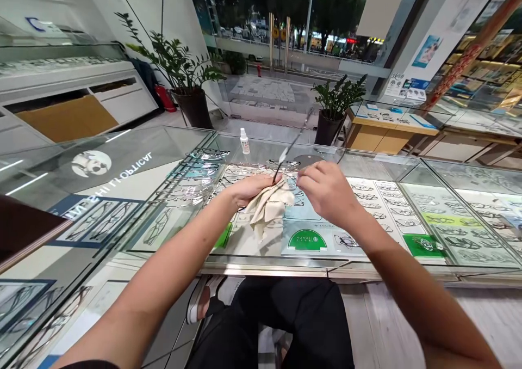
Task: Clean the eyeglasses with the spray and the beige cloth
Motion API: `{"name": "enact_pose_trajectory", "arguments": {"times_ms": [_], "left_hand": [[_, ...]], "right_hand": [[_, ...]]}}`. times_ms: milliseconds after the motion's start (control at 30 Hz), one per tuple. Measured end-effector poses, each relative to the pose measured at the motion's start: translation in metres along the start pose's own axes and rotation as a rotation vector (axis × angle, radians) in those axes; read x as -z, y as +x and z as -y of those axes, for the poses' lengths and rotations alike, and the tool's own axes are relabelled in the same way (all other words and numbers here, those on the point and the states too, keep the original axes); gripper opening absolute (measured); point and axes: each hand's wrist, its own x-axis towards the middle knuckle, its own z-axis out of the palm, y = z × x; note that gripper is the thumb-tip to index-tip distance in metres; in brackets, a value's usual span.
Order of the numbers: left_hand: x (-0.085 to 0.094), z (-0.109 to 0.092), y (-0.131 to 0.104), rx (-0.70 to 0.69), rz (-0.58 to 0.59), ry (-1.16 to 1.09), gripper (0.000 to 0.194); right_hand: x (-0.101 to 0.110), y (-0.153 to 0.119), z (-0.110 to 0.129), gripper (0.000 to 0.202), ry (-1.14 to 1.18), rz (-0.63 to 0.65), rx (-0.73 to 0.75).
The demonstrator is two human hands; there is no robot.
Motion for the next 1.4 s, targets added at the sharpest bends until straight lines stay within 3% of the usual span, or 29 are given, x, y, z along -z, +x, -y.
{"name": "enact_pose_trajectory", "arguments": {"times_ms": [133, 300, 533, 633, 800, 1000, 1100, 1200, 1300, 1400], "left_hand": [[0.005, 0.004, -0.003, 0.107, 0.131, 0.062, 0.054], [0.006, 0.005, -0.004, 0.155, 0.239, 0.102, 0.053], [0.015, -0.001, -0.005, 0.132, 0.167, 0.067, 0.061], [0.016, -0.002, -0.007, 0.151, 0.205, 0.129, 0.062], [0.009, 0.002, -0.009, 0.134, 0.308, 0.194, 0.054], [-0.003, 0.003, -0.006, 0.025, 0.261, 0.085, 0.046], [-0.007, 0.003, -0.004, -0.052, 0.176, -0.003, 0.049], [-0.008, 0.004, 0.000, -0.148, 0.084, -0.052, 0.053], [-0.006, 0.008, 0.004, -0.229, 0.030, -0.038, 0.052], [-0.004, 0.011, 0.006, -0.250, 0.022, -0.036, 0.053]], "right_hand": [[0.009, 0.000, 0.010, 0.021, -0.306, 0.238, 0.297], [0.013, 0.007, 0.020, 0.021, -0.412, 0.317, 0.445], [0.027, 0.013, 0.021, 0.019, -0.469, 0.324, 0.469], [0.028, 0.016, 0.018, 0.018, -0.490, 0.345, 0.465], [0.022, 0.021, 0.018, 0.020, -0.500, 0.343, 0.475], [0.009, 0.023, 0.006, 0.021, -0.436, 0.258, 0.433], [-0.006, 0.016, 0.001, 0.019, -0.292, 0.069, 0.194], [-0.032, 0.009, 0.003, 0.016, 0.037, -0.186, -0.374], [-0.063, 0.012, 0.006, 0.025, 0.703, -0.218, -0.840], [-0.086, 0.022, 0.003, 0.037, 1.124, -0.242, -1.013]]}}
